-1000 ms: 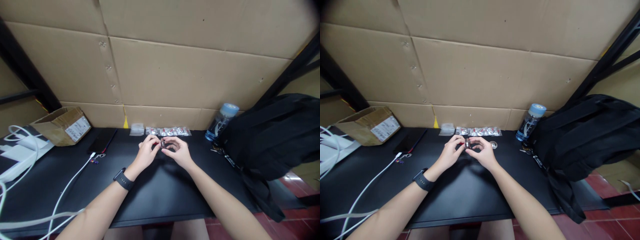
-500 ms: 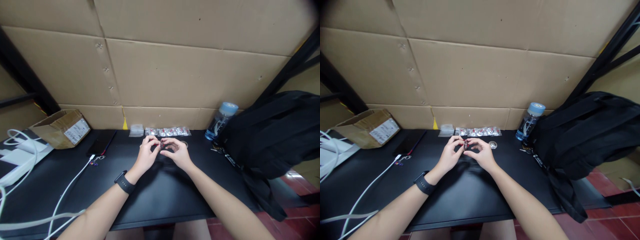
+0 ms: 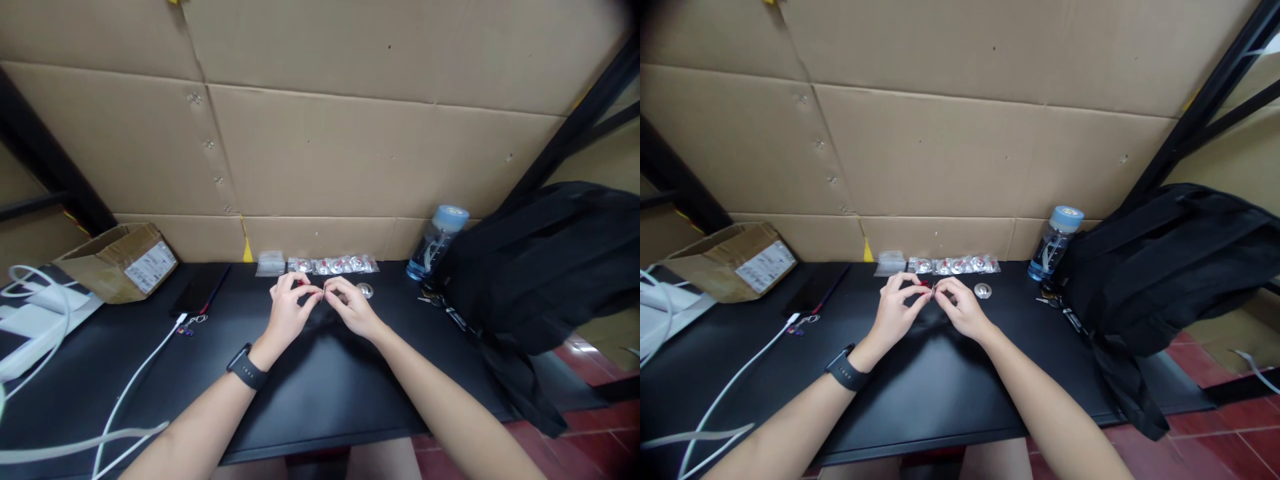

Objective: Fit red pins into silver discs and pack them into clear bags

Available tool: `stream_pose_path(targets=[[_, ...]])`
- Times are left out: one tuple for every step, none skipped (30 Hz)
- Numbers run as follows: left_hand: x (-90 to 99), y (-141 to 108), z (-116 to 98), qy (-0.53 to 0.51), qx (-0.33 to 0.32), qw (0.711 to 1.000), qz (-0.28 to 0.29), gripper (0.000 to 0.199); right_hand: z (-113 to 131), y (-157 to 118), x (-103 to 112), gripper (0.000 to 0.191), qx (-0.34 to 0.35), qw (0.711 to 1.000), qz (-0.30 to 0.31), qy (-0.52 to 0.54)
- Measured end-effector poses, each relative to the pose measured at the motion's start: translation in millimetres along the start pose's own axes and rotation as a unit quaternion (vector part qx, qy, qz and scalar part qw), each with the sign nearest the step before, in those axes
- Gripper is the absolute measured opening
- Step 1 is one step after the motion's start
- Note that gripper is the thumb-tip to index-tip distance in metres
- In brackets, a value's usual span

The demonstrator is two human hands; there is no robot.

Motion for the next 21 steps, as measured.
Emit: stream_pose_path(targets=[[0.6,1,0,-0.007,0.003,1.0,0.005,0.017,1,0,1,0.026,-0.001,1.0,0.0,-0.009],[1.5,2,1,-0.016,0.01,1.0,0.009,0.02,1,0,2,0.025,-0.003,1.0,0.002,-0.019],[2.4,3,2,-0.026,0.017,0.999,0.015,0.023,2,0,3,0.024,-0.005,1.0,0.002,-0.031],[2.8,4,2,-0.035,0.021,0.999,0.025,0.026,3,0,4,0.023,-0.005,0.999,0.003,-0.043],[2.4,5,3,-0.038,0.021,0.998,0.04,0.027,3,1,6,0.022,-0.004,0.998,0.004,-0.055],[0.9,5,3,-0.032,0.016,0.998,0.061,0.027,4,1,8,0.021,-0.002,0.998,0.005,-0.064],[-1.7,4,2,-0.016,0.006,0.996,0.085,0.027,5,1,10,0.02,0.0,0.997,0.007,-0.071],[-5.0,3,3,0.005,-0.005,0.994,0.111,0.026,5,1,11,0.019,-0.001,0.997,0.008,-0.076],[-8.6,2,4,0.027,-0.014,0.99,0.136,0.025,5,1,13,0.017,-0.003,0.997,0.01,-0.081],[-12.2,0,6,0.046,-0.019,0.986,0.158,0.024,4,1,14,0.016,-0.007,0.996,0.015,-0.086],[-15.5,-1,9,0.059,-0.023,0.982,0.178,0.024,3,1,14,0.015,-0.011,0.995,0.023,-0.095],[-17.9,-2,12,0.069,-0.023,0.979,0.192,0.024,1,1,14,0.014,-0.013,0.993,0.034,-0.11],[-18.8,-2,17,0.08,-0.02,0.977,0.198,0.025,0,1,13,0.013,-0.012,0.99,0.047,-0.131],[-18.0,-1,23,0.096,-0.014,0.976,0.196,0.026,-2,0,13,0.012,-0.008,0.986,0.061,-0.156],[-15.6,1,30,0.116,-0.005,0.976,0.186,0.027,-5,0,12,0.011,-0.004,0.98,0.076,-0.182],[-11.9,4,38,0.139,0.008,0.975,0.171,0.026,-7,0,12,0.012,-0.001,0.975,0.09,-0.204],[-7.9,6,45,0.161,0.021,0.974,0.156,0.025,-11,0,12,0.014,0.0,0.97,0.102,-0.221],[-4.4,8,52,0.179,0.03,0.972,0.148,0.024,-14,0,14,0.016,-0.004,0.966,0.112,-0.232],[-2.3,9,58,0.192,0.033,0.97,0.149,0.022,-19,0,18,0.018,-0.013,0.963,0.119,-0.242],[-1.5,10,63,0.2,0.031,0.967,0.155,0.021,-24,0,23,0.017,-0.025,0.959,0.118,-0.256],[-1.5,11,66,0.205,0.026,0.965,0.163,0.02,-30,1,31,0.015,-0.041,0.954,0.111,-0.276]])
Point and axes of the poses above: each hand's wrist, its own y-axis towards the middle knuckle, its own x-axis out of the back of the hand, z = x × y, the point moved 6 cm from there along y, towards the middle knuckle, and after that the axes turned 3 degrees about -y, right-handed, at the moved point
